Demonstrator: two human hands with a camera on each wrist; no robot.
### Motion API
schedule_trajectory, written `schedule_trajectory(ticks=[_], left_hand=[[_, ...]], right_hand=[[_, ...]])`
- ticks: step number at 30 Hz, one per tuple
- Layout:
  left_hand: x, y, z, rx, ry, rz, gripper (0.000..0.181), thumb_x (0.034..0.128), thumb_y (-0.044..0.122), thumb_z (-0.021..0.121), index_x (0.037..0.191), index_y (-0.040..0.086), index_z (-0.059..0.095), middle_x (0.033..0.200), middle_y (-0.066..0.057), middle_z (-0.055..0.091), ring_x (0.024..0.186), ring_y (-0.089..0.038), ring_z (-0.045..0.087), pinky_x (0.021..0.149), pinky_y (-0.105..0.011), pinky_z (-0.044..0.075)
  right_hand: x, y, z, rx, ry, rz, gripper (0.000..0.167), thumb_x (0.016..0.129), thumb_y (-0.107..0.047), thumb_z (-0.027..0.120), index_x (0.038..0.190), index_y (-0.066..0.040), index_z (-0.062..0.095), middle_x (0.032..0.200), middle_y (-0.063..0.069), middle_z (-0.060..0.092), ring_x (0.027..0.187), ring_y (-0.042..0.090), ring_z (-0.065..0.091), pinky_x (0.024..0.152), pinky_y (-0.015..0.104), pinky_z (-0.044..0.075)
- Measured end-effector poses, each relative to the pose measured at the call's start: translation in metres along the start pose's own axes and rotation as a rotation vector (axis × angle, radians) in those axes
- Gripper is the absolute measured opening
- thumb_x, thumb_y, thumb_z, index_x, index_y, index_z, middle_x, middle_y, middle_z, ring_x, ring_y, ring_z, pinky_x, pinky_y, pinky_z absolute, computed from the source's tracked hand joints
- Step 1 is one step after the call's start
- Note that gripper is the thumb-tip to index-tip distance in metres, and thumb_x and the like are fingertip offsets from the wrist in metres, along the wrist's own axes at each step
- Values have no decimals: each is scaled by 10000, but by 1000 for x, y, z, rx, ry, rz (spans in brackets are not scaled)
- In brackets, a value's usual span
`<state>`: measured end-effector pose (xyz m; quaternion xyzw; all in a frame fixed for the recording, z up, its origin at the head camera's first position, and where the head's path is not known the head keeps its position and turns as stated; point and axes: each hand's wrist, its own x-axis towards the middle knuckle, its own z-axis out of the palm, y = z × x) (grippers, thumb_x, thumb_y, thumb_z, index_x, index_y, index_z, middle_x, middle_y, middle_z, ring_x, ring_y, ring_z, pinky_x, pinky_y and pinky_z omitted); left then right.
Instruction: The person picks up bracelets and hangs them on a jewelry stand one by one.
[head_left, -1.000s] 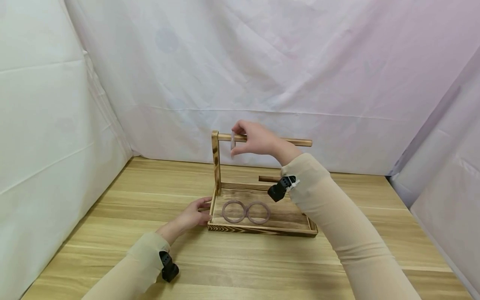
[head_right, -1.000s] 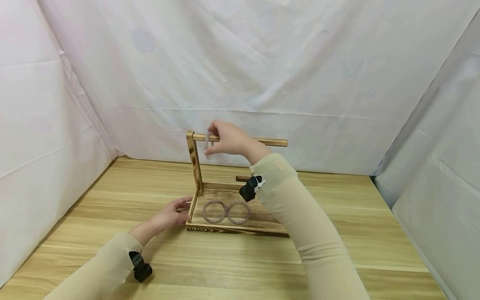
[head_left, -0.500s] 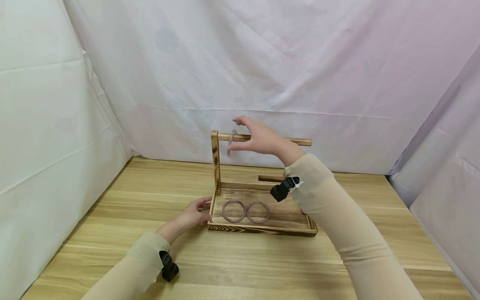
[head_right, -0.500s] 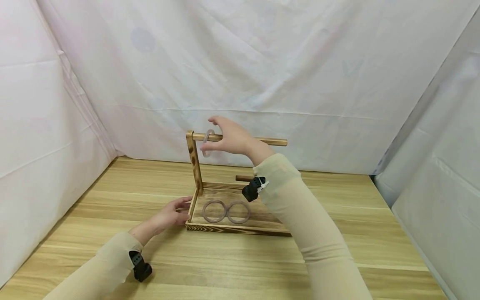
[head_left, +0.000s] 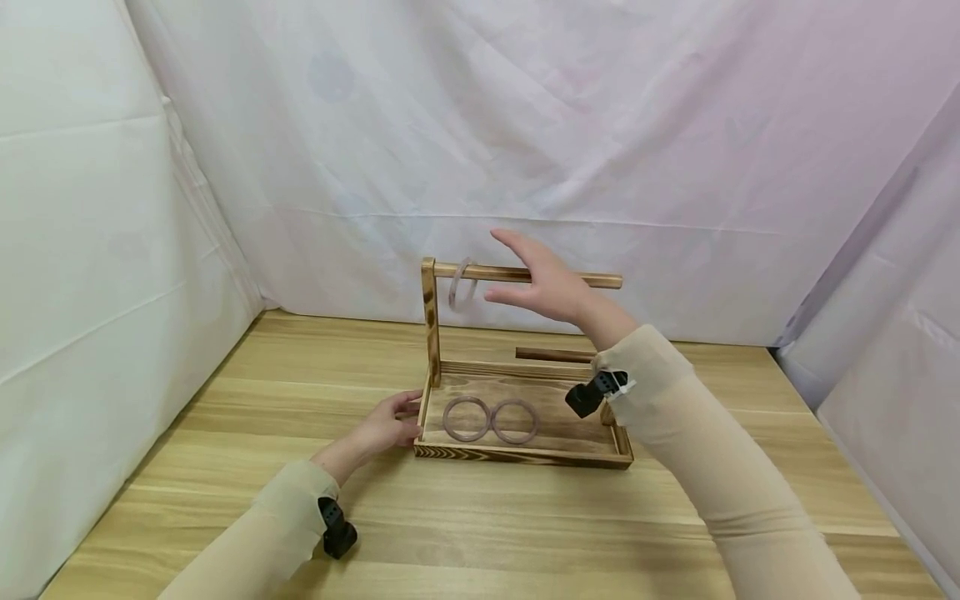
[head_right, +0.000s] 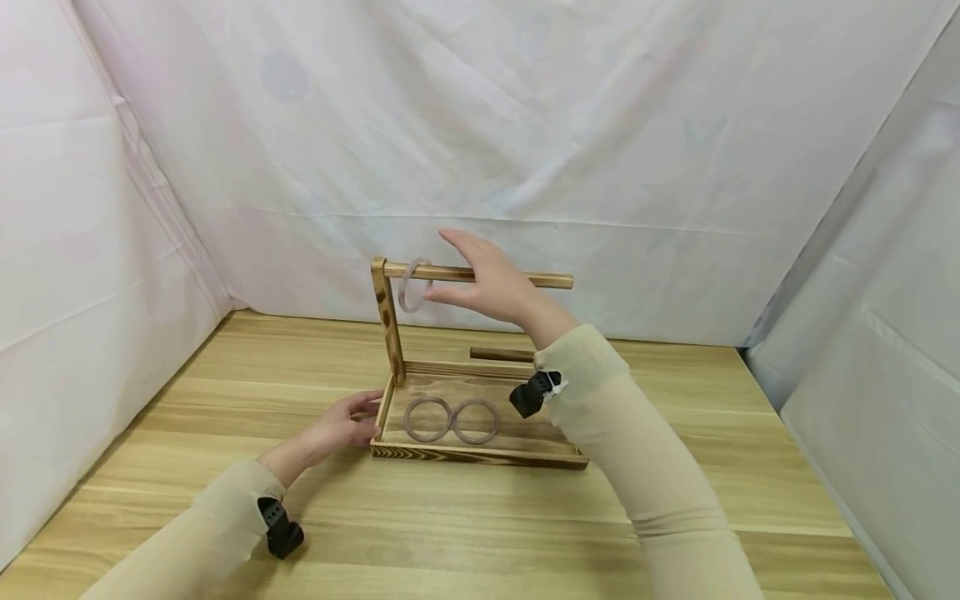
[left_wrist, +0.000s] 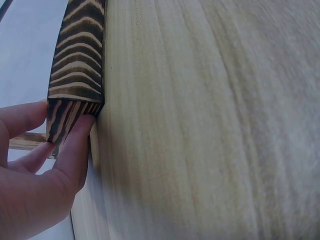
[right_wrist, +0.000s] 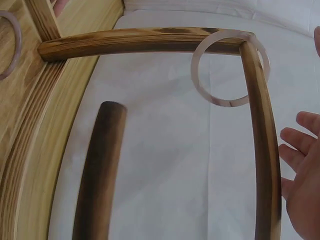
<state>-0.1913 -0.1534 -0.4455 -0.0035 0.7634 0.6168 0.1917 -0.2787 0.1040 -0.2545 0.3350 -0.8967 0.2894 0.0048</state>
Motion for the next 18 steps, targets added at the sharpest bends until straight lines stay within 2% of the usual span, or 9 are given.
schedule_trajectory(ticks=[5, 8, 12, 18], left_hand=[[0, 1, 1, 1, -2, -7, 648, 850, -89, 518, 1445, -31, 269, 1363, -308, 377, 1229, -424, 468, 835, -376, 550], [0, 2, 1, 5, -1, -10, 647, 852, -87, 519, 1446, -26, 270, 1370, -307, 374, 1224, -420, 474, 837, -374, 549], [0, 3, 0, 10, -1, -16, 647, 855, -85, 521, 1449, -16, 273, 1376, -301, 376, 1219, -417, 480, 840, -379, 549], [0, 4, 1, 10, -12, -5, 651, 854, -86, 520, 1449, -30, 261, 1369, -313, 370, 1231, -423, 468, 828, -373, 551]], right_hand=[[-12, 7, 1, -62, 49, -81, 844, 848, -441, 639, 1510, -252, 150, 1575, 25, 160, 1453, 241, 138, 1165, 511, 168], [-19, 12, 2, -88, 91, -137, 849, 845, -569, 570, 1510, -228, 168, 1575, 47, 163, 1459, 250, 110, 1173, 525, 109], [-27, 20, 6, -131, 156, -239, 945, 794, -753, 404, 1499, -151, 222, 1550, 99, 239, 1456, 276, 122, 1186, 500, 45], [-39, 30, 14, -199, 240, -356, 950, 815, -750, 362, 1460, -56, 301, 1477, 157, 364, 1403, 363, 243, 1172, 538, 62]])
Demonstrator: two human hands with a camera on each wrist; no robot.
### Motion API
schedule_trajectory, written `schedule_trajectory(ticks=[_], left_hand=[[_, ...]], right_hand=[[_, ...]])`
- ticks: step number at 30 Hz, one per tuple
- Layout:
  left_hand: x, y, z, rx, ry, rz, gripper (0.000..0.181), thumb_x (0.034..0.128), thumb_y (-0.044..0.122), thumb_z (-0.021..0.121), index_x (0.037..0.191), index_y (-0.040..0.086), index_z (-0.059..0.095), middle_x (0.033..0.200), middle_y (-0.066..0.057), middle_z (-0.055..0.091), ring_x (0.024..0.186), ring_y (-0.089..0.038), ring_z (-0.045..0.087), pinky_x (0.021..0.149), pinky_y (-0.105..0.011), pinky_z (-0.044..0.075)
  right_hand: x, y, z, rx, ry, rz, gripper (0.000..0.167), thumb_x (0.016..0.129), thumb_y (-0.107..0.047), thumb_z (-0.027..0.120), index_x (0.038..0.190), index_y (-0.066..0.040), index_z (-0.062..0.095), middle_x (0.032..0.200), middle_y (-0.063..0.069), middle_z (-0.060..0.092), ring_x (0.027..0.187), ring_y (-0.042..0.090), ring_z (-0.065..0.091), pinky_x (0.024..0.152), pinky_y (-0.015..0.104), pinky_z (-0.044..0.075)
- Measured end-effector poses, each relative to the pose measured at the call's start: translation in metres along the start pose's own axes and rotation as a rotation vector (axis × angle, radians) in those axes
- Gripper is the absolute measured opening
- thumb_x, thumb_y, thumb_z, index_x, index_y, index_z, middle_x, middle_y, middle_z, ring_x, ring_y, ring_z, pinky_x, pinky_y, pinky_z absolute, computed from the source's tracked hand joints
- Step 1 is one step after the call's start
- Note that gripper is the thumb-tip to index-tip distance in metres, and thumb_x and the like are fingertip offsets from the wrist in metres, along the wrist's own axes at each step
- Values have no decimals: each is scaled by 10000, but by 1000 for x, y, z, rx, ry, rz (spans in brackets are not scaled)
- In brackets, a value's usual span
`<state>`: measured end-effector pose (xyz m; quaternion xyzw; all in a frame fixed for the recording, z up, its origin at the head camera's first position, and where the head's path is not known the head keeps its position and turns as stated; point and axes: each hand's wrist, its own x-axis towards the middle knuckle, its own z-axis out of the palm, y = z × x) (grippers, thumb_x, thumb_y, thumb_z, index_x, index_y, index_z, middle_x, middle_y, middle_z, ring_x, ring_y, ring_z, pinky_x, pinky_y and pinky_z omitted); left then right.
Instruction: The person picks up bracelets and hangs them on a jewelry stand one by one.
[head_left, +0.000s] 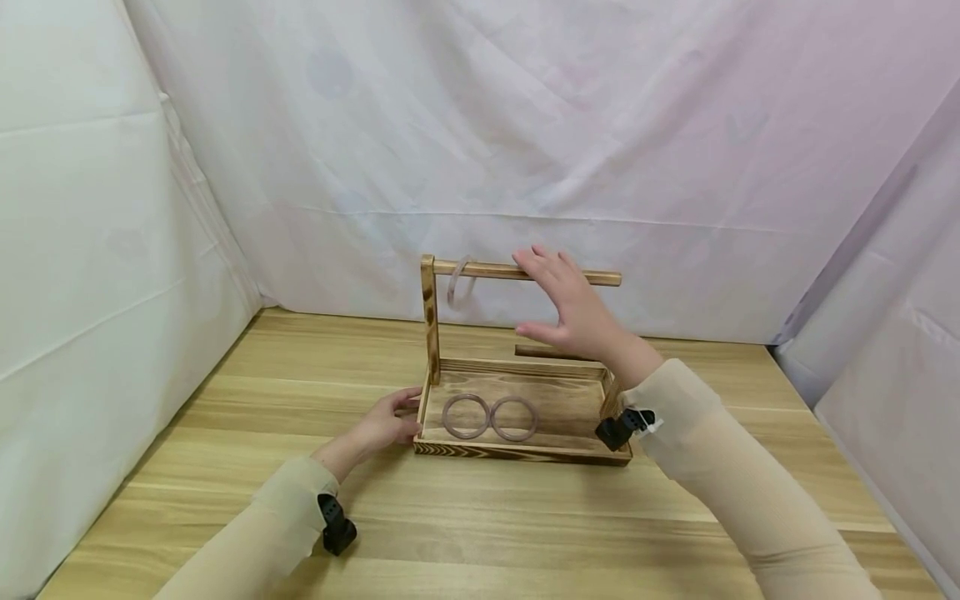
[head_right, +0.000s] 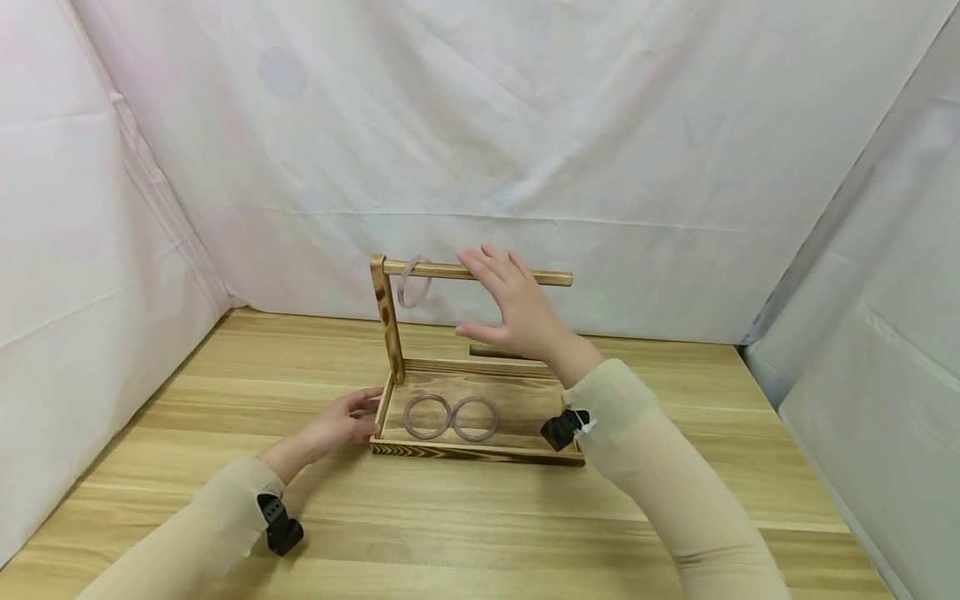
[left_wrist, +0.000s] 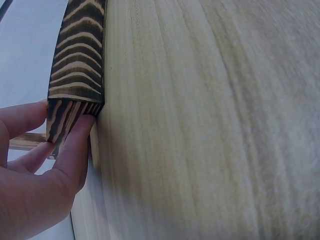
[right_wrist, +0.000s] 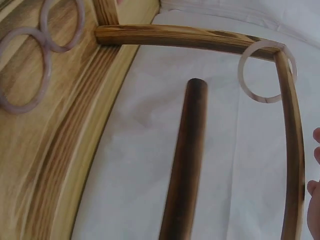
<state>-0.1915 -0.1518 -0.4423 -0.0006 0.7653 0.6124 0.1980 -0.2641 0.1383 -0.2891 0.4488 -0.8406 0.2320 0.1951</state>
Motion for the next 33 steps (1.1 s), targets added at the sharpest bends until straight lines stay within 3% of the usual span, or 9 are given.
schedule_trajectory(ticks=[14, 22, 33], left_hand=[[-1, 1, 1, -7, -6, -3, 657, 854, -91, 521, 1450, -30, 254, 1369, -318, 363, 1223, -421, 476, 837, -372, 550], [-1, 1, 1, -8, 5, -9, 649, 851, -96, 519, 1446, -29, 268, 1361, -312, 373, 1219, -412, 484, 824, -365, 553], [0, 0, 1, -7, -7, 11, 657, 842, -104, 518, 1443, -44, 260, 1356, -327, 373, 1235, -439, 459, 843, -394, 548]], right_hand=[[-30, 2, 10, -38, 68, -83, 934, 833, -734, 356, 1429, -15, 345, 1466, 179, 368, 1392, 359, 266, 1173, 516, 118], [-46, 2, 15, -38, 58, -126, 866, 852, -689, 406, 1451, -69, 326, 1464, 175, 366, 1381, 364, 277, 1177, 496, 133], [-60, -4, 29, -19, -25, -186, 866, 859, -677, 399, 1416, -14, 366, 1451, 167, 388, 1391, 317, 282, 1195, 391, 129]])
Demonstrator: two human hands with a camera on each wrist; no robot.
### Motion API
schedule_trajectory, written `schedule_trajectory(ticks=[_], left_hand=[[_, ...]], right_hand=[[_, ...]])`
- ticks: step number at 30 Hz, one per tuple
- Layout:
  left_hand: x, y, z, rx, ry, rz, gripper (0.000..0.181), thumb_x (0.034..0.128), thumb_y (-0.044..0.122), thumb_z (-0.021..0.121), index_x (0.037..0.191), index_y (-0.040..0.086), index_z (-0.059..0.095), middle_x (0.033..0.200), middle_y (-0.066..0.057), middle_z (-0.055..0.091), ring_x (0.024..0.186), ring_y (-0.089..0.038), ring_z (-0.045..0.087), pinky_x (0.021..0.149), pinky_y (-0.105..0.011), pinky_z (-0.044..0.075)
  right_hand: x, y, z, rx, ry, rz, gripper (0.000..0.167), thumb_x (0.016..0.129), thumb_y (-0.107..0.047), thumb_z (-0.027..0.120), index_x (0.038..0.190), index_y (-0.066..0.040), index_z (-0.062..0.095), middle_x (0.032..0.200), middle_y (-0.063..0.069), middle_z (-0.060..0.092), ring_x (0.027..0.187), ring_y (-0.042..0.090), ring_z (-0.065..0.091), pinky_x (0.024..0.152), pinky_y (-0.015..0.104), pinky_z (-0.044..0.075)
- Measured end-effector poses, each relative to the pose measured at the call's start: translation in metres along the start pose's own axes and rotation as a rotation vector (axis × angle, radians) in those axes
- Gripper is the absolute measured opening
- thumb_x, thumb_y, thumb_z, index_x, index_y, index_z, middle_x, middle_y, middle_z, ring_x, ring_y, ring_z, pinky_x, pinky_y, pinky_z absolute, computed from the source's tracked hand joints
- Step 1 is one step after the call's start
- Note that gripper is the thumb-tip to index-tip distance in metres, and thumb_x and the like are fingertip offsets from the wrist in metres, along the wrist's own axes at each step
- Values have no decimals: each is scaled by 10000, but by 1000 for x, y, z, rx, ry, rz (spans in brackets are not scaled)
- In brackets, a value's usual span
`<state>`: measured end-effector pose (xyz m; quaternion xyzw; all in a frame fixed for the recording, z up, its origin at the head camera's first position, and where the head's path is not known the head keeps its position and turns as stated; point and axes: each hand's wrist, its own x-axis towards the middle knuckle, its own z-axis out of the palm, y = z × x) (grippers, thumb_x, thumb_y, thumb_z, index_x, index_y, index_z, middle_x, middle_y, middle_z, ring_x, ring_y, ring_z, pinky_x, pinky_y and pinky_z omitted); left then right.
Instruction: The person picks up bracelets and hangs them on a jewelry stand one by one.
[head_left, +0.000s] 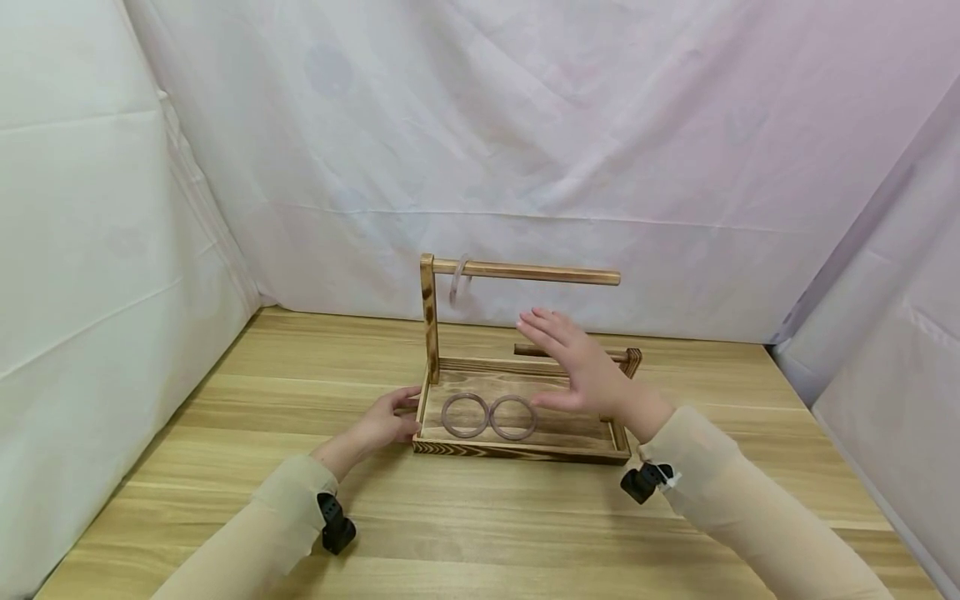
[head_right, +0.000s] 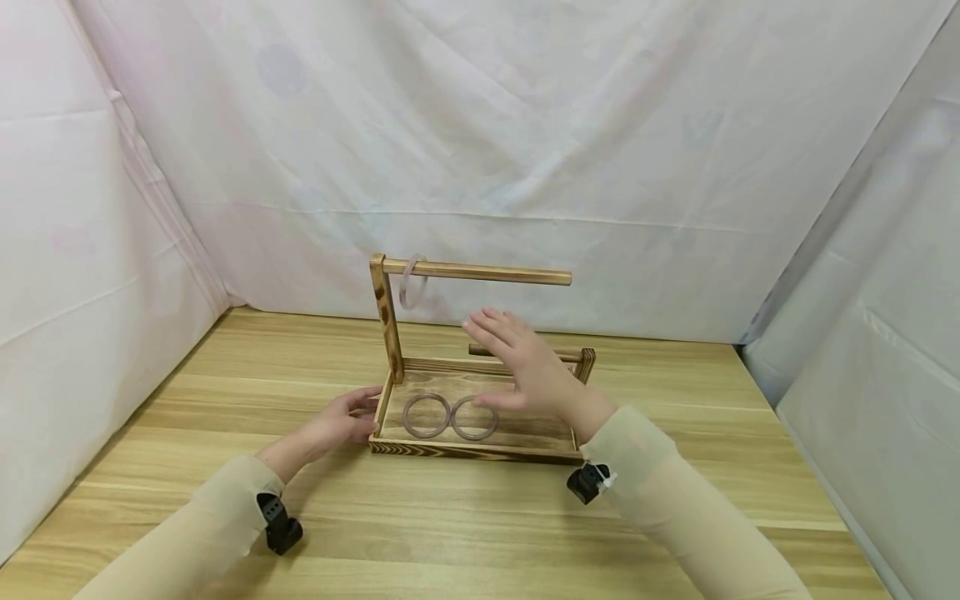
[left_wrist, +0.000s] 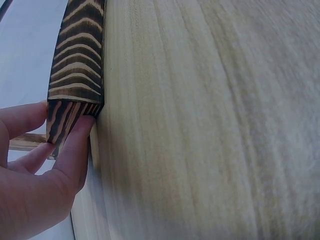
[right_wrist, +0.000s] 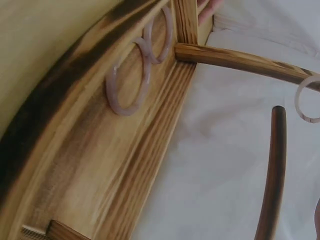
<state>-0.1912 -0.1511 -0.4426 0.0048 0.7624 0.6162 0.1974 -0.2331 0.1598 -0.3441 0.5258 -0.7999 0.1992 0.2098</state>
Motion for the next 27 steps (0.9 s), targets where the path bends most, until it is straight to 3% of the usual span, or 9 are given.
schedule_trajectory(ticks=[8, 12, 18, 21, 27], left_hand=[[0, 0, 0, 6, -5, 2, 654, 851, -93, 518, 1446, -44, 252, 1359, -327, 367, 1235, -436, 460, 840, -390, 549], [0, 0, 0, 2, -2, 2, 651, 850, -97, 517, 1444, -44, 256, 1362, -328, 365, 1232, -437, 461, 840, -391, 549], [1, -1, 0, -12, 4, -7, 653, 842, -105, 508, 1442, -46, 258, 1370, -328, 362, 1242, -439, 450, 843, -384, 549], [1, 0, -1, -24, 2, -5, 658, 835, -111, 502, 1441, -53, 252, 1370, -332, 360, 1248, -445, 440, 845, -384, 547], [1, -2, -1, -21, 0, -2, 660, 835, -109, 506, 1442, -52, 252, 1369, -334, 359, 1250, -448, 436, 850, -386, 547]], right_hand=[[-10, -9, 12, 52, -98, 23, 877, 837, -699, 414, 1442, -67, 349, 1475, 150, 363, 1384, 330, 296, 1126, 507, 271], [-15, -10, 20, 49, -118, -3, 854, 845, -677, 431, 1437, -66, 357, 1466, 151, 374, 1352, 355, 336, 1097, 507, 319], [-21, -12, 29, 58, -154, -36, 828, 796, -473, 684, 1437, -63, 355, 1466, 155, 374, 1358, 364, 326, 1099, 504, 316], [-24, -14, 32, 67, -188, -4, 892, 719, -361, 769, 1454, -108, 332, 1478, 137, 362, 1368, 340, 318, 1078, 510, 339], [-29, -15, 37, 71, -237, 62, 878, 746, -395, 746, 1471, -169, 305, 1487, 105, 352, 1375, 304, 319, 1062, 497, 372]])
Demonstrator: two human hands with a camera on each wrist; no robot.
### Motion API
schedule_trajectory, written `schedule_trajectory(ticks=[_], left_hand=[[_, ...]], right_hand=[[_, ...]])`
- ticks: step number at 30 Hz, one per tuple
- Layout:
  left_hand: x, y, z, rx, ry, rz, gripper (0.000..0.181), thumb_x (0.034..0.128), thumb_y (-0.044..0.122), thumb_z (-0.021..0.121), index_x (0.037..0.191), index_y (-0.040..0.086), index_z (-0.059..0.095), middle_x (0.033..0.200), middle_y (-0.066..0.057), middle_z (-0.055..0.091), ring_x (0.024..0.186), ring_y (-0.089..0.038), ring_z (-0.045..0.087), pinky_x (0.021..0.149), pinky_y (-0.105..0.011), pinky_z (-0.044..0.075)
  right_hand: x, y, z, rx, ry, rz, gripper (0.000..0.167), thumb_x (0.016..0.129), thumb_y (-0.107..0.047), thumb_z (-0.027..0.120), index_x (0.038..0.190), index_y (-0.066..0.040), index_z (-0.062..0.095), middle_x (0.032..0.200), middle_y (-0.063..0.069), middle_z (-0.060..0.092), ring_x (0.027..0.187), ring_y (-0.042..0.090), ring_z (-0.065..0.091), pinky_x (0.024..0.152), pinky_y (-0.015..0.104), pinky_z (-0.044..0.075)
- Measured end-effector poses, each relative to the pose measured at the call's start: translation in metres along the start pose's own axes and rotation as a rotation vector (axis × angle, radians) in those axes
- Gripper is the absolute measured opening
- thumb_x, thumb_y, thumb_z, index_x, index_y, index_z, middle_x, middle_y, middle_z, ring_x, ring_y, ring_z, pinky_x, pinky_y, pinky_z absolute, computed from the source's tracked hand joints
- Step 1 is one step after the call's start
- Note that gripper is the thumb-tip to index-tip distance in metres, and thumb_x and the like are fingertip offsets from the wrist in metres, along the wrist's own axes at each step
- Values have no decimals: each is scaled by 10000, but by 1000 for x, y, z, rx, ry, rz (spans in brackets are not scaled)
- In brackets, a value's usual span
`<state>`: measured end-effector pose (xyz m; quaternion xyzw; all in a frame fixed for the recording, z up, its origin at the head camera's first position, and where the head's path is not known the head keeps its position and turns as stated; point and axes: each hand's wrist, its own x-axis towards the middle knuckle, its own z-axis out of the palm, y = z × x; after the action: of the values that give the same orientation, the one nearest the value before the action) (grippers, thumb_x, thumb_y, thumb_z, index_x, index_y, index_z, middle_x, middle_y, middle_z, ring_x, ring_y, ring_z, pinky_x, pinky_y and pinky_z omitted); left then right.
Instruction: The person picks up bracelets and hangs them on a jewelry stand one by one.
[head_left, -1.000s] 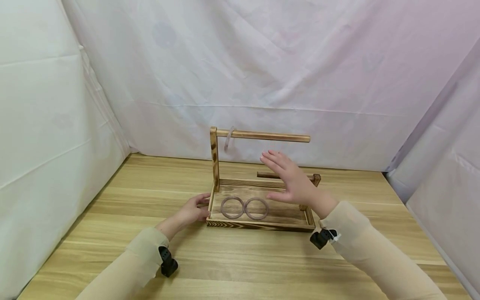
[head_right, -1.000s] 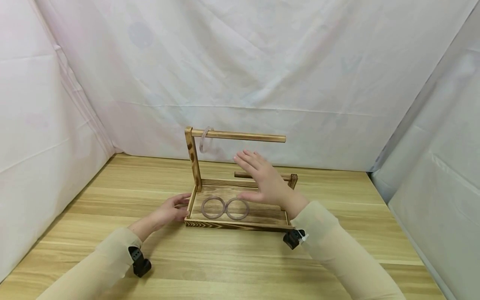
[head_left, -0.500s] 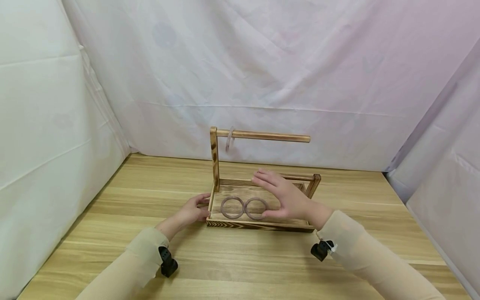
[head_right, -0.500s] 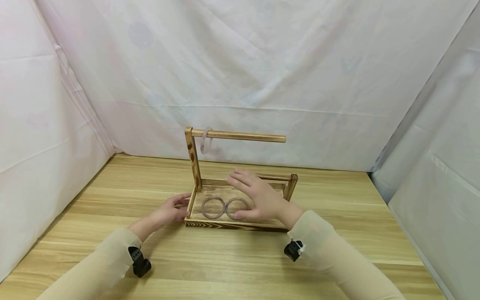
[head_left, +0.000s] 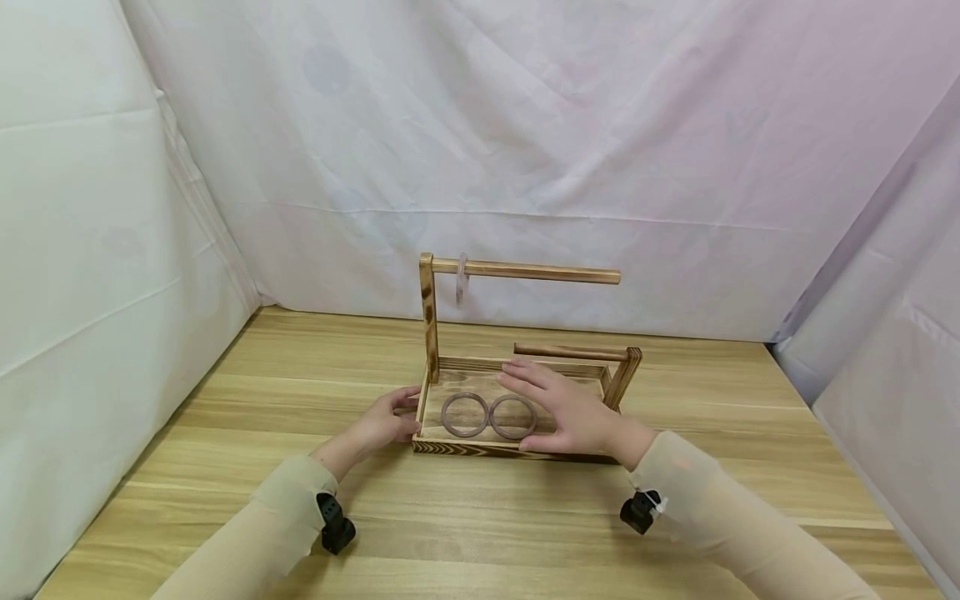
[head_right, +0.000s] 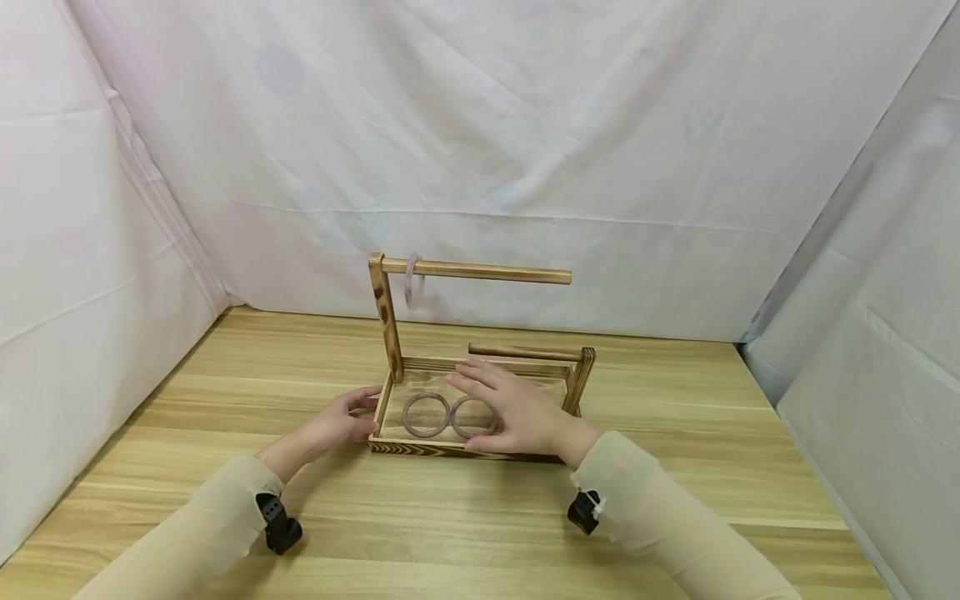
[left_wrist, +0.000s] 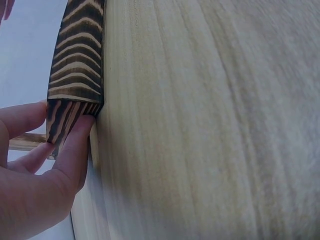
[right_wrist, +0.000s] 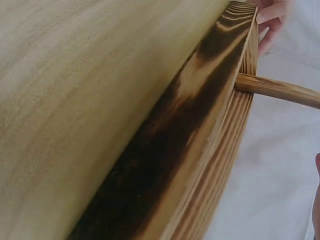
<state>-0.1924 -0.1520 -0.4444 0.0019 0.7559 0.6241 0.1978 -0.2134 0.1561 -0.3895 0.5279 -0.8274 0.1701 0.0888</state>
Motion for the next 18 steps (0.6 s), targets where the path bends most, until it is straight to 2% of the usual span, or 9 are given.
schedule_trajectory(ticks=[7, 18], left_hand=[[1, -1, -1, 3, -3, -1, 659, 835, -108, 513, 1441, -48, 258, 1372, -333, 362, 1248, -445, 442, 843, -384, 549], [0, 0, -1, 11, -13, 3, 668, 839, -95, 520, 1446, -50, 245, 1377, -336, 354, 1247, -443, 445, 844, -382, 550]], right_hand=[[-2, 6, 11, -5, -39, 61, 844, 783, -435, 703, 1479, -202, 288, 1496, 63, 346, 1379, 271, 328, 1079, 475, 362], [-2, 11, 23, -9, -165, 237, 811, 827, -509, 628, 1495, -302, 216, 1491, 81, 348, 1336, 292, 394, 1035, 492, 404]])
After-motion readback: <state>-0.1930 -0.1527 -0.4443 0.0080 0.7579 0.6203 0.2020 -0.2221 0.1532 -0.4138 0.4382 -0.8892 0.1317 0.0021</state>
